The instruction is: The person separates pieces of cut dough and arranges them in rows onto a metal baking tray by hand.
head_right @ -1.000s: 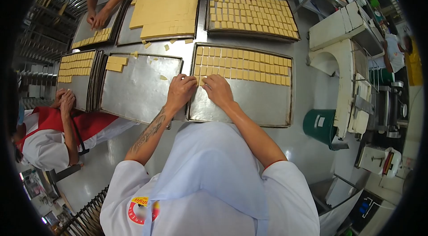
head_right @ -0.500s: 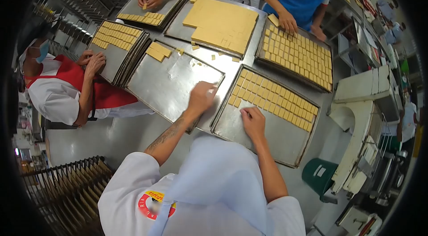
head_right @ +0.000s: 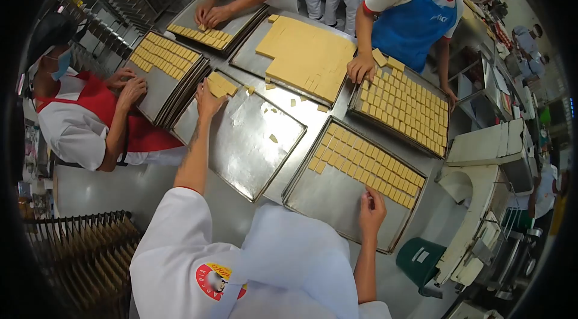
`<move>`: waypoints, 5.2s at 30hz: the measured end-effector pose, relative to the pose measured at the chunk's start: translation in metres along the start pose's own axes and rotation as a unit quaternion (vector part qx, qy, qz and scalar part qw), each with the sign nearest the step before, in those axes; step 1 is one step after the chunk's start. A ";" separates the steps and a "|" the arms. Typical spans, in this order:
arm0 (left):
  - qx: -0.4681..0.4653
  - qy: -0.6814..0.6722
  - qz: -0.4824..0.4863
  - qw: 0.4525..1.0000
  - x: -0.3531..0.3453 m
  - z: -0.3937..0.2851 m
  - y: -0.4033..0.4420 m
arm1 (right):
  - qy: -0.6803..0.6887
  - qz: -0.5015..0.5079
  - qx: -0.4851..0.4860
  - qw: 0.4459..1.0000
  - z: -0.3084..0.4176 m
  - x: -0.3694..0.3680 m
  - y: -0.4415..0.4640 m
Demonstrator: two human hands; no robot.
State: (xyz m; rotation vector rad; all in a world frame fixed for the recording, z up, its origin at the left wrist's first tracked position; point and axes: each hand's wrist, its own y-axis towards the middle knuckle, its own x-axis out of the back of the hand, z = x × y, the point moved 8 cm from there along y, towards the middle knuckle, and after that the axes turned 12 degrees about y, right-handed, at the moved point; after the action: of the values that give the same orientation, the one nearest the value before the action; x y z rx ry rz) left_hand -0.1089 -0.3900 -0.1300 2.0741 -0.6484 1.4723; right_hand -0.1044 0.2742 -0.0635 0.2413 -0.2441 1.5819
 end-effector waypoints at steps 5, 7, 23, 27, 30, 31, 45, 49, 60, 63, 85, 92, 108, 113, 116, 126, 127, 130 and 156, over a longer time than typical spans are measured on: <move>-0.070 0.103 0.113 0.986 -0.026 0.001 0.037 | 0.011 -0.003 -0.036 0.999 -0.009 0.010 -0.004; -0.079 0.127 0.121 0.981 -0.023 -0.004 0.037 | 0.011 -0.002 -0.033 0.999 -0.014 0.012 -0.003; -0.221 0.236 0.106 0.940 -0.042 -0.020 0.030 | 0.000 0.052 0.017 0.999 0.027 -0.032 -0.005; -0.182 0.269 0.122 0.938 -0.040 -0.022 0.022 | -0.003 0.032 0.031 0.999 0.021 -0.026 -0.006; -0.167 0.282 0.138 0.934 -0.041 -0.022 0.017 | -0.003 0.011 0.036 0.999 0.020 -0.019 -0.009; -0.163 0.287 0.143 0.933 -0.040 -0.021 0.015 | -0.004 0.005 0.035 0.999 0.020 -0.017 -0.010; -0.293 0.182 0.193 0.919 -0.042 0.004 -0.007 | 0.026 -0.026 0.040 0.999 0.018 0.002 -0.012; -0.318 0.135 0.164 0.924 -0.035 0.008 -0.017 | 0.029 -0.039 0.042 0.998 0.016 0.008 -0.012; -0.224 0.128 0.171 0.951 -0.004 -0.055 -0.173 | 0.047 -0.052 0.053 0.996 0.033 0.018 -0.014; -0.236 0.113 0.168 0.950 0.006 -0.084 -0.216 | 0.060 -0.025 0.051 0.997 0.042 0.009 -0.013; -0.035 -0.279 0.362 0.889 -0.027 -0.046 -0.211 | 0.052 0.152 0.020 0.987 0.037 -0.046 -0.012; -0.130 -0.189 0.346 0.910 -0.015 -0.061 -0.223 | 0.073 0.185 0.040 0.979 0.053 -0.068 -0.010; -0.231 -0.115 0.275 0.926 -0.009 -0.067 -0.260 | -0.330 0.381 0.341 0.793 0.066 -0.277 -0.038; -0.239 -0.132 0.302 0.913 -0.001 -0.066 -0.268 | -0.348 0.424 0.322 0.771 0.053 -0.302 -0.052; -0.226 -0.140 0.304 0.915 0.004 -0.061 -0.272 | -0.328 0.439 0.293 0.783 0.048 -0.304 -0.050; -0.189 -0.323 0.217 0.902 0.029 -0.049 -0.274 | -0.018 0.485 0.064 0.872 0.056 -0.294 -0.032; -0.161 -0.374 0.239 0.881 0.034 -0.052 -0.274 | 0.085 0.497 -0.075 0.860 0.052 -0.289 -0.031; -0.079 -0.517 0.302 0.797 0.049 -0.076 -0.275 | 0.218 0.465 -0.199 0.834 0.084 -0.262 -0.033; -0.031 -0.579 0.554 0.597 0.023 -0.224 -0.374 | 0.293 0.242 -0.161 0.911 0.044 -0.094 -0.038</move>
State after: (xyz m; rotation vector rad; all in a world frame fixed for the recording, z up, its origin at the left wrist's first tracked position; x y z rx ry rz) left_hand -0.0203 0.0356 -0.0942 2.3983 -2.7807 0.0602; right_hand -0.0641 0.1725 -0.0501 -0.5944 -0.0887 1.9911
